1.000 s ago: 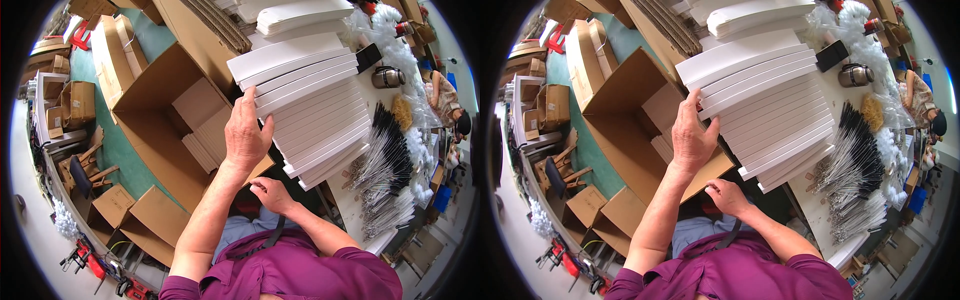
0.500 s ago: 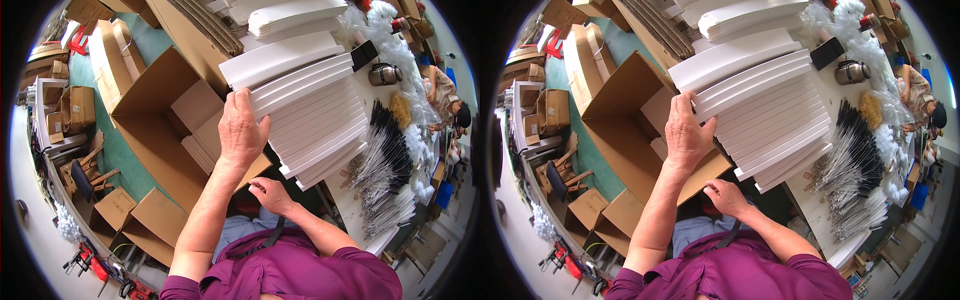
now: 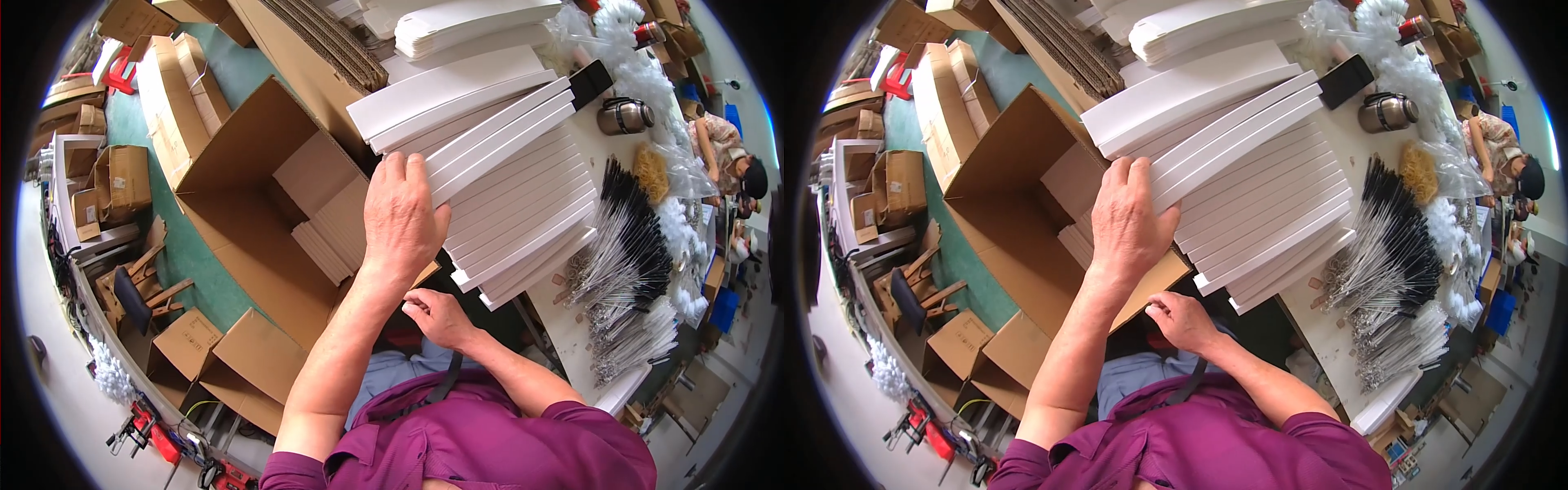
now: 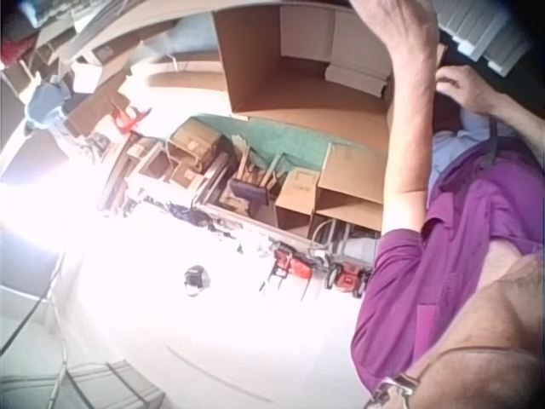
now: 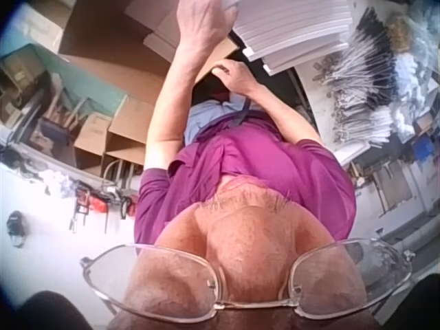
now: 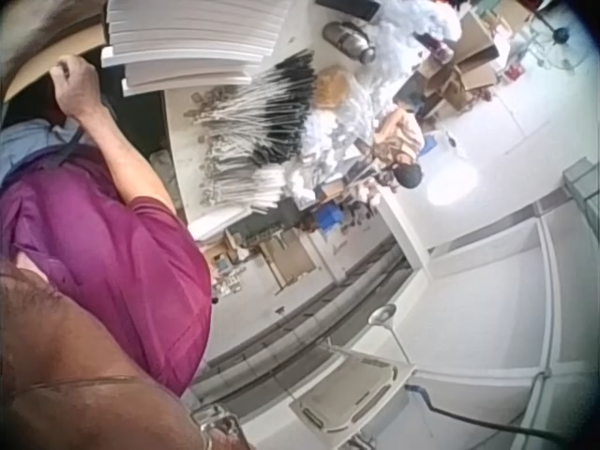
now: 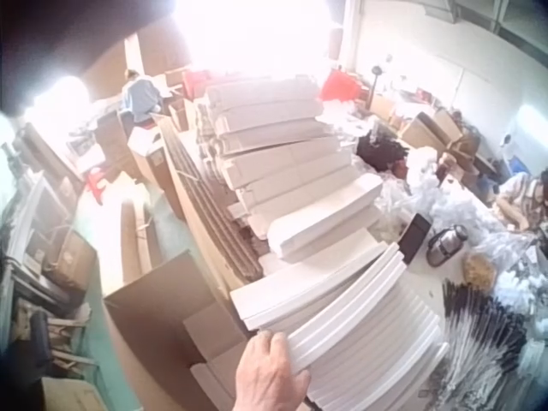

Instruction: The person is assembling and packing small industrial components into a white box and then placing the box into a larger shipping carton.

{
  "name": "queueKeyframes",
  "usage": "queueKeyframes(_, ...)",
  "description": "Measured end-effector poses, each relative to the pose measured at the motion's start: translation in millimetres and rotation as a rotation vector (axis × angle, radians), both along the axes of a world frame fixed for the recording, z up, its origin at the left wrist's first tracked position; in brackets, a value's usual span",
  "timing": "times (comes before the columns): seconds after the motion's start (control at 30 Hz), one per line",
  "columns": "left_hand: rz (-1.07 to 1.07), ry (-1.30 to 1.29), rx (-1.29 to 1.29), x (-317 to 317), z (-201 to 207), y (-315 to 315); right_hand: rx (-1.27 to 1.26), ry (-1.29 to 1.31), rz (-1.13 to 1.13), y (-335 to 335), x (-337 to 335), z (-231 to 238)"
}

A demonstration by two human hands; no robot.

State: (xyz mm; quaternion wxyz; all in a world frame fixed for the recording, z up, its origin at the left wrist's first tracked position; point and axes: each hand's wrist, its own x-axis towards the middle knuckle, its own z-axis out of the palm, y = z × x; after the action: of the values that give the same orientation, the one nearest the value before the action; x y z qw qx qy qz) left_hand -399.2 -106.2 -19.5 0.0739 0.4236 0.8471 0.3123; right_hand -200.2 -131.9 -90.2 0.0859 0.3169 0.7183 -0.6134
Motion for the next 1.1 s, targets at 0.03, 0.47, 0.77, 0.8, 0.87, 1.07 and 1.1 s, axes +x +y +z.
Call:
queueKeyframes(0.03,-0.025,0.013,0.022,-1.8,-0.2,3.4,0.003,0.003,-0.007,-0.1,0.6,-0.5)
queueKeyframes(0.47,-0.008,-0.179,0.155,8.5,14.9,-32.1,-0.204,0.151,-0.283,20.7,0.1,44.9)
queueKeyframes(0.77,0.088,-0.750,0.179,21.4,28.1,-138.6,-0.250,0.533,-0.441,31.3,-39.9,87.9)
queueKeyframes(0.8,0.100,-0.864,0.177,26.2,23.5,-152.8,-0.277,0.565,-0.527,28.1,-45.7,85.4)
queueKeyframes(0.87,0.119,-0.962,0.178,34.8,20.1,-177.1,-0.354,0.622,-0.479,24.7,-48.1,76.2)
queueKeyframes(1.07,0.389,-1.354,0.258,52.2,2.1,-237.2,-0.514,0.381,-0.391,-23.8,-79.8,70.2)
queueKeyframes(1.1,0.390,-1.375,0.266,55.7,-4.4,-245.5,-0.516,0.381,-0.379,-29.2,-83.1,66.7)
